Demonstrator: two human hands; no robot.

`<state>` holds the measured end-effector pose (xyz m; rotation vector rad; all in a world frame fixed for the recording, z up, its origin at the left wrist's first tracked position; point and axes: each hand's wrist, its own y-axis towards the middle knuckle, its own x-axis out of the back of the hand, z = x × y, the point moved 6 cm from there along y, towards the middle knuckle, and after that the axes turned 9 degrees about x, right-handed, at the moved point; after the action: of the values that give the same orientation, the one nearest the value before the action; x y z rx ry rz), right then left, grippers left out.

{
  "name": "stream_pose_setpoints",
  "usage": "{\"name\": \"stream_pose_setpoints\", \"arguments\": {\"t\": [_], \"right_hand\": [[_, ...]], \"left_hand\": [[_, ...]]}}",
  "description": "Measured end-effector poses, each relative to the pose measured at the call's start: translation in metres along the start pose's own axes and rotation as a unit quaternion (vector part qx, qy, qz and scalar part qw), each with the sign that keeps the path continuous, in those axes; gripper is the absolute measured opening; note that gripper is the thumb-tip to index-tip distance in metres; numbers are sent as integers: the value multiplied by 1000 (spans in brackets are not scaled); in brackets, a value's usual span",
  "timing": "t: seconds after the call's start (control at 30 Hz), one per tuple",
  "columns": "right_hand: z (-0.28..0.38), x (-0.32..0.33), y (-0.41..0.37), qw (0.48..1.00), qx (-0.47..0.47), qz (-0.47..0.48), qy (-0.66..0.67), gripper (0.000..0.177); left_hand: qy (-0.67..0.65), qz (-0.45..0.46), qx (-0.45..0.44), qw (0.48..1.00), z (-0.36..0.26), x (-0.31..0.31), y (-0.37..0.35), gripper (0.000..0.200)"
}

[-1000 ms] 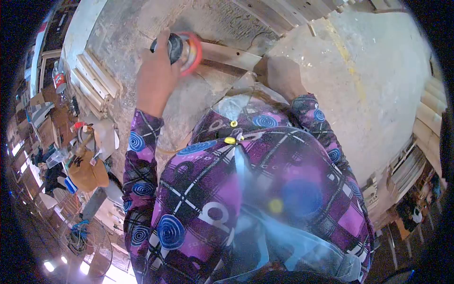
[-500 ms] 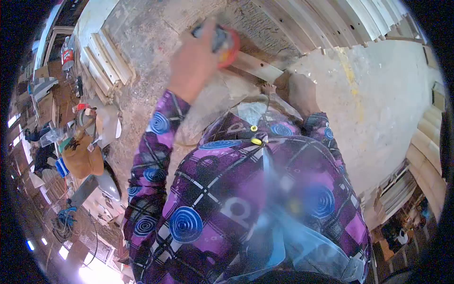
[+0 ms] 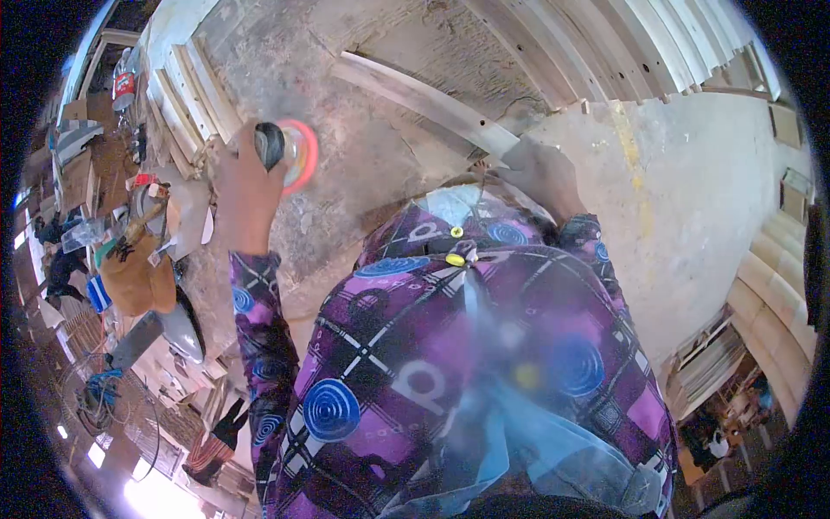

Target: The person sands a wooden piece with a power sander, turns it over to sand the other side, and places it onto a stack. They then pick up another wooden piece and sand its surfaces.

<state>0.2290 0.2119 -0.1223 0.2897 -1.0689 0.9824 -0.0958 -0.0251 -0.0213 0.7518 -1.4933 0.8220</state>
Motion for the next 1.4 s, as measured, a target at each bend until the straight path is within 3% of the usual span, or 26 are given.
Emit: {"name": "stream_pose_setpoints", "arguments": {"t": [0.17, 0.23, 0.47, 0.57, 0.6, 0.63, 0.67, 0.73, 0.87, 0.93, 1.27, 1.33, 1.4], "right_hand": [[-15, 6, -2, 993, 66, -13, 96, 59], [-34, -13, -4, 930, -64, 115, 342, 57], [-35, -15, -10, 905, -106, 21, 410, 44], [-34, -17, -10, 914, -94, 4, 394, 42], [-25, -3, -10, 970, -27, -73, 229, 40], [-13, 8, -11, 987, 41, -147, 55, 38], [-14, 3, -6, 987, 41, -147, 54, 38], [17, -3, 5, 947, 235, -170, -137, 53], [72, -6, 27, 938, 299, -116, -132, 69], [83, -17, 44, 909, 358, -104, -186, 80], [130, -37, 109, 906, 367, -66, -202, 74], [141, -50, 118, 884, 432, -61, -165, 70], [150, -56, 110, 886, 443, -40, -128, 67]], "left_hand": [[-76, 53, 78, 993, -7, -9, -43, 71], [-117, 53, 84, 988, -5, -19, -49, 71], [-143, 25, 75, 987, -1, -37, -45, 71], [-149, 18, 66, 986, -7, -33, -43, 71], [-139, 23, 74, 987, -8, -32, -43, 71], [-141, 23, 73, 987, -7, -33, -41, 71], [-138, 26, 85, 986, -4, -34, -39, 71], [-135, 28, 98, 986, 2, -36, -36, 71], [-132, 8, 81, 988, 3, -32, -32, 71], [-125, 0, 89, 988, 7, -31, -32, 71], [-137, -3, 148, 979, 16, -33, -29, 70], [-148, 12, 167, 975, 21, -38, -26, 71], [-122, -58, 122, 983, 20, -34, -21, 72]]}}
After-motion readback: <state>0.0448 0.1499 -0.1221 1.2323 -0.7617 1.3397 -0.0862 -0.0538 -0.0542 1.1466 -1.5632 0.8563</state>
